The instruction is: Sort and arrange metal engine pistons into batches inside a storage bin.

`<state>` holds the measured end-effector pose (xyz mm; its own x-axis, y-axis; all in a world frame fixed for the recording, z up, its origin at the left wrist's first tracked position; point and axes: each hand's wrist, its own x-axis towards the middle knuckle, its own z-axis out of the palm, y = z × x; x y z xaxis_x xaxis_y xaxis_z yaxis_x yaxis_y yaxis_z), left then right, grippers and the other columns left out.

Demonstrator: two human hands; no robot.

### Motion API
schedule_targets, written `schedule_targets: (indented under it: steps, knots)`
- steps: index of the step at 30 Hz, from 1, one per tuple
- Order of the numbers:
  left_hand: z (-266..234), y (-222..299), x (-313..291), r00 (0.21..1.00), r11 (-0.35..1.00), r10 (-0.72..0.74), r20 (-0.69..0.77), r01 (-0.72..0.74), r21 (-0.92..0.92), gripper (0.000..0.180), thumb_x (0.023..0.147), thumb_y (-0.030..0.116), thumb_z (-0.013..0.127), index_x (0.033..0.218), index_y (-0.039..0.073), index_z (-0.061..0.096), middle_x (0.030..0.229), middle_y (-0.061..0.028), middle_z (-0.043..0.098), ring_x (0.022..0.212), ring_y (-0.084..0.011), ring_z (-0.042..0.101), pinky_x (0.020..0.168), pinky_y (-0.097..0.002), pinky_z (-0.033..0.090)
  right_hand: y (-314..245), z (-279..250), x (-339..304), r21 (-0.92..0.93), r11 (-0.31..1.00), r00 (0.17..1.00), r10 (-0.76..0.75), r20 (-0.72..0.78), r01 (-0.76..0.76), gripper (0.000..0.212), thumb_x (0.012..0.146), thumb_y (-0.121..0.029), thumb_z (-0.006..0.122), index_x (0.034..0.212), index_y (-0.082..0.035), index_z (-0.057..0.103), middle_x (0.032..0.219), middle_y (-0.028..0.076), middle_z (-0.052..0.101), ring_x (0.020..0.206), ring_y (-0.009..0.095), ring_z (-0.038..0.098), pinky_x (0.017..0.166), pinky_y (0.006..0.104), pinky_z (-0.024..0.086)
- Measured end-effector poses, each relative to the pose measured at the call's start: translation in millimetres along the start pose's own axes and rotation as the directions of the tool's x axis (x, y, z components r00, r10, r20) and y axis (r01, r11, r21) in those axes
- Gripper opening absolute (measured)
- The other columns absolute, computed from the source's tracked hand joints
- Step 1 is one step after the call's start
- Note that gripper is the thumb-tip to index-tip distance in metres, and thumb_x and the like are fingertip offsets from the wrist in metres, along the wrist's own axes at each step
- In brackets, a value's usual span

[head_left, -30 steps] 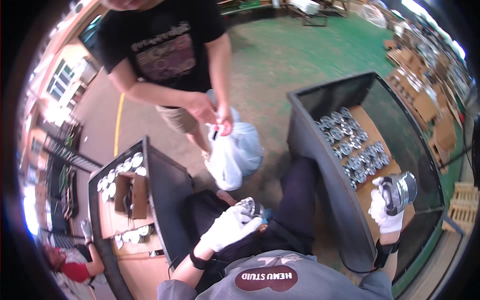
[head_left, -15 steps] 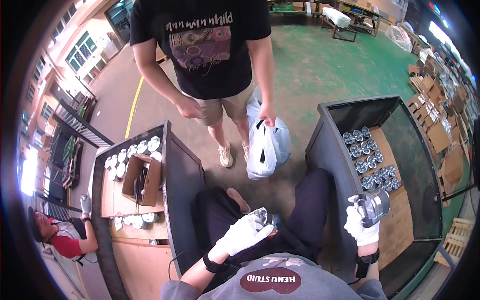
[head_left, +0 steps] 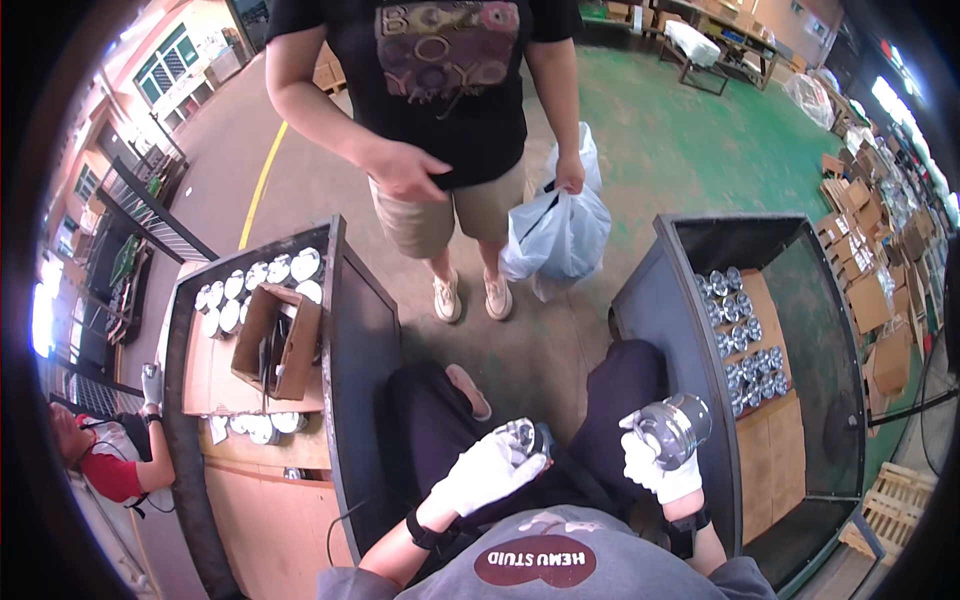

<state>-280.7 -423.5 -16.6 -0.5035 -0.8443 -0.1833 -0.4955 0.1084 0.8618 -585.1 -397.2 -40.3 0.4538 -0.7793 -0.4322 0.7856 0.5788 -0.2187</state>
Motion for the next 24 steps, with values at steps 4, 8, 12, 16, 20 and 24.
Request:
schedule_targets:
  steps: [4, 8, 12, 16, 20, 24]
  knots:
    - [-3.4, -3.2, 1.8, 0.994, 0.995, 0.084, 0.064, -0.086, 0.039, 0.03, 0.099, 0.035, 0.051, 0.098, 0.008, 0.064, 0.094, -0.0114, 0.065, 0.098, -0.031, 0.061, 0.087, -0.0372, 0.048, -3.4, -5.7, 15.9, -0.084, 0.994, 0.997, 0.072, -0.03, -0.075, 0.061, 0.094, -0.055, 0.045, 0.122, -0.001, 0.054, 0.072, 0.004, 0.05, 0.048, 0.016, 0.046, 0.043, 0.0319, 0.041]
    - [2.6, -5.8, -7.1, 0.964, 0.952, 0.267, -0.013, -0.265, -0.155, 0.032, 0.1, 0.033, 0.049, 0.086, 0.008, 0.063, 0.081, -0.0086, 0.063, 0.08, -0.0292, 0.06, 0.079, -0.0383, 0.048, 0.8, -33.2, 24.4, 0.134, 0.98, 0.989, 0.143, 0.037, -0.146, 0.072, 0.089, -0.06, 0.046, 0.125, 0.002, 0.053, 0.072, 0.007, 0.049, 0.049, 0.015, 0.044, 0.042, 0.0309, 0.038]
    - [18.3, -20.1, -20.6, 0.986, 0.999, 0.023, -0.163, -0.028, -0.03, 0.038, 0.1, 0.041, 0.052, 0.089, 0.007, 0.062, 0.084, -0.0138, 0.065, 0.085, -0.0329, 0.063, 0.078, -0.0429, 0.049, 7.3, -29.4, 26.5, 0.182, 0.928, 0.936, 0.289, 0.2, -0.326, 0.064, 0.092, -0.052, 0.048, 0.127, 0.002, 0.053, 0.079, 0.011, 0.055, 0.057, 0.019, 0.051, 0.049, 0.0331, 0.045]
    - [8.0, -8.7, -11.9, 0.999, 0.993, -0.011, -0.039, 0.006, -0.12, 0.029, 0.102, 0.034, 0.051, 0.098, 0.007, 0.061, 0.09, -0.0141, 0.064, 0.09, -0.0327, 0.063, 0.079, -0.0422, 0.049, 11.5, -43.6, 35.5, 0.253, 0.836, 0.871, 0.446, 0.206, -0.487, 0.06, 0.096, -0.049, 0.044, 0.129, 0.0, 0.054, 0.085, 0.014, 0.06, 0.061, 0.022, 0.057, 0.051, 0.0348, 0.048]
    - [10.5, -40.3, 8.1, 0.999, 0.998, 0.054, -0.004, -0.054, 0.019, 0.022, 0.098, 0.024, 0.06, 0.113, 0.009, 0.065, 0.101, -0.0117, 0.066, 0.097, -0.0242, 0.065, 0.087, -0.0369, 0.05, 0.6, -50.3, 59.4, 0.518, 0.706, 0.875, 0.418, 0.245, -0.483, 0.056, 0.1, -0.047, 0.04, 0.131, -0.002, 0.054, 0.091, 0.017, 0.065, 0.065, 0.026, 0.063, 0.053, 0.0365, 0.05]
    - [3.3, -27.6, 14.3, 0.959, 0.952, -0.279, -0.046, 0.27, -0.141, 0.033, 0.088, 0.024, 0.074, 0.107, -0.002, 0.071, 0.091, -0.0132, 0.076, 0.084, -0.0188, 0.074, 0.078, -0.0324, 0.057, -12.4, -9.0, 35.7, 0.192, 0.975, 0.966, 0.058, 0.253, -0.11, 0.053, 0.103, -0.035, 0.036, 0.136, 0.003, 0.05, 0.092, 0.02, 0.065, 0.065, 0.024, 0.063, 0.05, 0.0342, 0.051]
